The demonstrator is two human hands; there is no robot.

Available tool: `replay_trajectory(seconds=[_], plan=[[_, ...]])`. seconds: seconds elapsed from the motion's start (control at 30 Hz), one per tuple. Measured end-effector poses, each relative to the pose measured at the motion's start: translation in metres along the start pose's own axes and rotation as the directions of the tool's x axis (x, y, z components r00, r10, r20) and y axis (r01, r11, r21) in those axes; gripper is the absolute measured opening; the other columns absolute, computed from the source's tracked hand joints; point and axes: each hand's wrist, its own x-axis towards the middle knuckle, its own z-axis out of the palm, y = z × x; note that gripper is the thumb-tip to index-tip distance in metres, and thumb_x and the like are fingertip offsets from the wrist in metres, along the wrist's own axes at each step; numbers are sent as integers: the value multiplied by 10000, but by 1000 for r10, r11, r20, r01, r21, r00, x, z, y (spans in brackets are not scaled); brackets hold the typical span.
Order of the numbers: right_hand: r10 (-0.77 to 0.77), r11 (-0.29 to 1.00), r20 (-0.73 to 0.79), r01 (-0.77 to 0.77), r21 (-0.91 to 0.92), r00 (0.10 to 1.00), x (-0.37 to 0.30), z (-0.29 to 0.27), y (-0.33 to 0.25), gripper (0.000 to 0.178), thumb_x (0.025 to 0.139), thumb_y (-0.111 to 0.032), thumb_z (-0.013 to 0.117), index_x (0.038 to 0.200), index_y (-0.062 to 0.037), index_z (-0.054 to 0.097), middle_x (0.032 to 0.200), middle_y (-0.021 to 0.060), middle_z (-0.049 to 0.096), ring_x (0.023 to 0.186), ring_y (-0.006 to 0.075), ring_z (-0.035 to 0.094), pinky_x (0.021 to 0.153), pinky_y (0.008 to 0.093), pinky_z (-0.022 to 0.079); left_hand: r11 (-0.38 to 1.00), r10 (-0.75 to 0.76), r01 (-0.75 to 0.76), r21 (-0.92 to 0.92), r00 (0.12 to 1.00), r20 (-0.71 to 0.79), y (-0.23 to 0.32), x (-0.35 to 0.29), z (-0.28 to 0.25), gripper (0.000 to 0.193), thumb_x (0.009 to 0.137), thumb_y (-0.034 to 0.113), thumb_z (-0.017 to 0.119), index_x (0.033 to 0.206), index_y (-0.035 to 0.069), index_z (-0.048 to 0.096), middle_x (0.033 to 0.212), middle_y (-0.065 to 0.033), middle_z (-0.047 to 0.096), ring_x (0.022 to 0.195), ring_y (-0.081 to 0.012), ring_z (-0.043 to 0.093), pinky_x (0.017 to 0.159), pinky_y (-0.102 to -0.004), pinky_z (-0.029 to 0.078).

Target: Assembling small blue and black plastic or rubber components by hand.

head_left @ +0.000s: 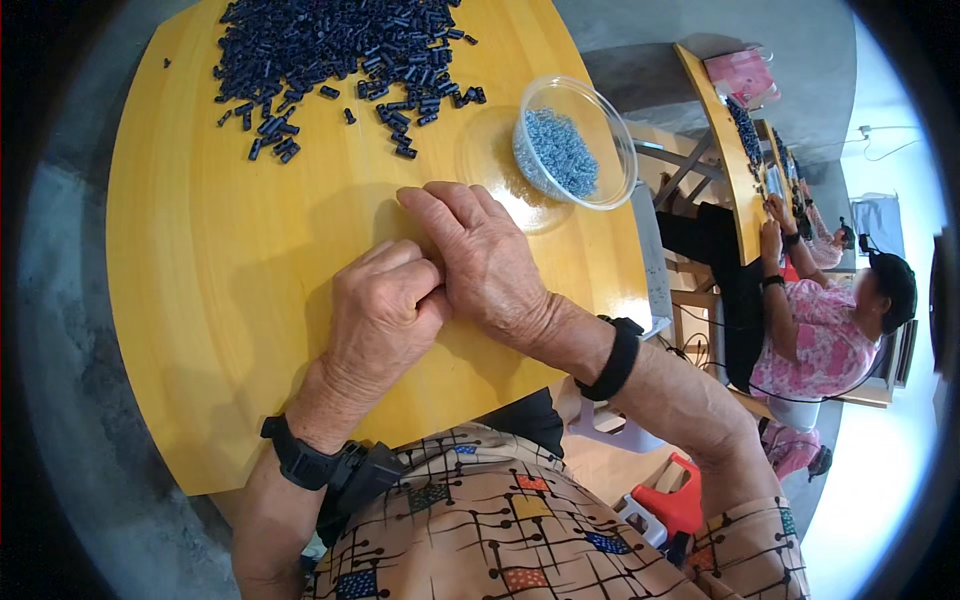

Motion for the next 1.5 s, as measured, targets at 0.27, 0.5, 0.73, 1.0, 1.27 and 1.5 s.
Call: replay_trajectory(seconds=[0.27,0.5,0.73,1.0,1.27,1.5], plan=[[34,999,96,-37,25,995,1,-2,2,470,723,-105,614,1182,-27,554,1147,151,537,1039,343,539,890,425,452,1000,13,-13,-9,1000,8,-2,1,1,149,602,-15,722,642,22,583,678,-98,586,639,-276,594,561,-357,479],[24,999,104,-27,36,994,4,-3,2,467,734,-144,612,1188,-55,553,1151,129,523,1018,321,539,886,412,438,999,-29,28,20,999,33,0,4,0,149,596,-22,721,647,22,588,659,-93,556,632,-280,583,561,-362,475],[-2,1000,119,4,-12,993,2,0,4,483,718,-158,616,1189,-71,551,1154,124,519,983,317,538,866,423,432,999,-35,34,37,999,36,0,4,0,131,610,-26,710,663,26,602,664,-99,558,633,-281,584,561,-368,475],[27,994,18,-29,103,999,0,-5,-1,421,734,-82,606,1152,-62,564,1079,142,556,919,331,563,816,413,464,990,-114,119,-70,991,73,8,4,-5,108,655,-37,701,734,-9,631,705,-114,604,643,-248,613,578,-319,481],[200,889,-79,-147,434,977,-38,-40,-33,368,800,-52,646,1150,-3,543,1018,187,588,923,365,584,768,391,509,540,-417,606,-584,795,440,15,2,-12,92,826,47,682,879,-28,683,778,-32,661,678,-87,605,586,-238,484],[187,881,-152,-98,463,970,-65,-46,-40,407,761,-72,705,1153,-42,597,1036,163,606,899,339,627,762,370,535,223,-223,787,-575,615,756,13,6,-21,177,886,102,644,995,-31,682,841,-51,675,705,-93,617,636,-215,509]])
